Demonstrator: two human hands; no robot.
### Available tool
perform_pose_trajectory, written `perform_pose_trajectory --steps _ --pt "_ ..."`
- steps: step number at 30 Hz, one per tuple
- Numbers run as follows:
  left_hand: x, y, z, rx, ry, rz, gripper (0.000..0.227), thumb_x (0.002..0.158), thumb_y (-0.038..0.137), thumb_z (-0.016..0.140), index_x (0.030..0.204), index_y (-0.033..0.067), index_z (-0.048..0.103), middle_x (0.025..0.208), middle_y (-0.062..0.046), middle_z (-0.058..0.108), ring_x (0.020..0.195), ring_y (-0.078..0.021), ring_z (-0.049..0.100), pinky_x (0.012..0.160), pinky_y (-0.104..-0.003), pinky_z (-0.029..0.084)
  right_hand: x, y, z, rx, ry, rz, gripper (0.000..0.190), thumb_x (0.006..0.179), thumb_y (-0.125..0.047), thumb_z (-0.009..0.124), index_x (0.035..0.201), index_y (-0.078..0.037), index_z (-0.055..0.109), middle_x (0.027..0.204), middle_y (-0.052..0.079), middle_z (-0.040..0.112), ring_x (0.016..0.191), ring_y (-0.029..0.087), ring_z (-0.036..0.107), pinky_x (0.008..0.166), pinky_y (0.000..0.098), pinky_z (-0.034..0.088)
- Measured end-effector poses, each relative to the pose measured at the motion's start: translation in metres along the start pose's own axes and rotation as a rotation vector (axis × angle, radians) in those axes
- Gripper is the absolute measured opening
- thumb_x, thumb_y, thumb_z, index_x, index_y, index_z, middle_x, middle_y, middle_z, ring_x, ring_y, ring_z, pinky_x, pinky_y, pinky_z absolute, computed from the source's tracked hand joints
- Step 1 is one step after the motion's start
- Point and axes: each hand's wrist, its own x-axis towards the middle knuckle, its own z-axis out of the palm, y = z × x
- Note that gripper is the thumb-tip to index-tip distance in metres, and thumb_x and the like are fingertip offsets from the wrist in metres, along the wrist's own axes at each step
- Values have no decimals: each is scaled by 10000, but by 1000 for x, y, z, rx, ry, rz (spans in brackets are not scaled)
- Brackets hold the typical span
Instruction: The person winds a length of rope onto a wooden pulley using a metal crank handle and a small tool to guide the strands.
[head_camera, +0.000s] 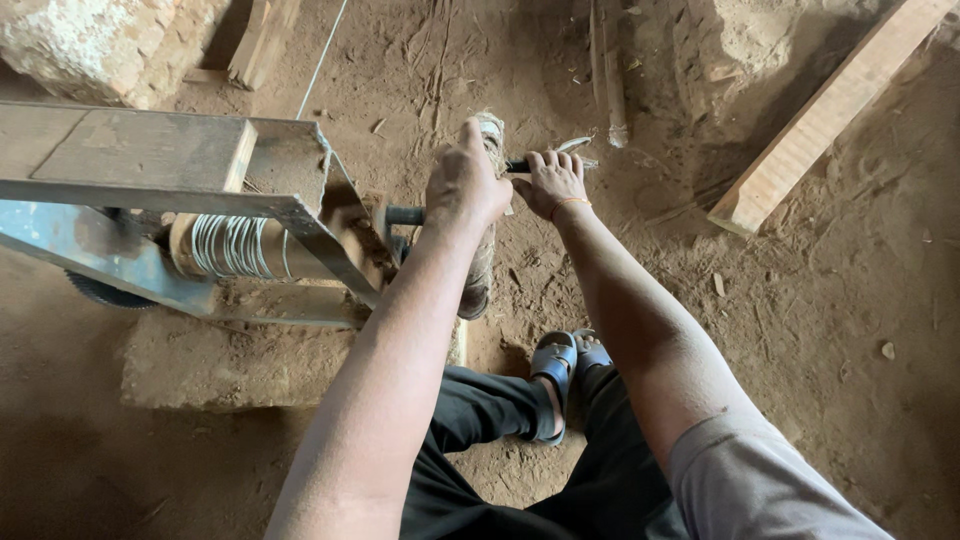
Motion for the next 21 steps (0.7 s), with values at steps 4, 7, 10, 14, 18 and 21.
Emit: perform_pose_trajectory --steps 4,7,10,14,18,21 --pt "9 3 -2 -22 -73 -56 760 833 110 781 1460 52 356 1087 -168 635 925 -251 683 721 -370 606 -5 -2 2 -8 -33 17 620 936 -549 648 1402 -153 548 1418 153 551 1374 352 417 1168 490 209" --pt "16 5 -2 -10 -86 -51 678 835 75 762 1413 29 411 1034 -139 671 885 -225 714 686 -366 628 -8 -4 1 3 -29 9 627 914 -524 653 1405 -152 538 1436 148 538 1382 342 400 1168 489 192" --pt "25 8 -1 16 -120 -102 629 849 148 770 1374 42 439 1013 -139 683 870 -224 722 677 -376 625 -13 -8 -2 27 -61 29 620 906 -510 656 1401 -156 536 1452 144 529 1393 334 392 1173 474 194" --pt "36 6 1 86 -118 -73 647 836 158 767 1372 28 429 1072 -165 676 888 -238 703 682 -369 622 -23 -14 -4 20 -76 52 624 916 -514 660 1405 -148 532 1441 149 535 1398 337 392 1186 469 189" --pt "42 3 5 77 -109 -55 661 835 155 757 1388 26 420 1115 -181 691 920 -251 713 716 -380 620 -24 -12 0 40 -22 16 625 898 -503 659 1398 -146 541 1432 139 550 1404 336 396 1177 471 198" --pt "40 5 2 97 -103 -62 668 820 181 779 1375 41 434 1179 -190 678 1015 -288 693 797 -405 601 -20 -10 2 47 -56 43 625 891 -511 655 1394 -155 548 1431 137 552 1398 333 400 1174 471 197"
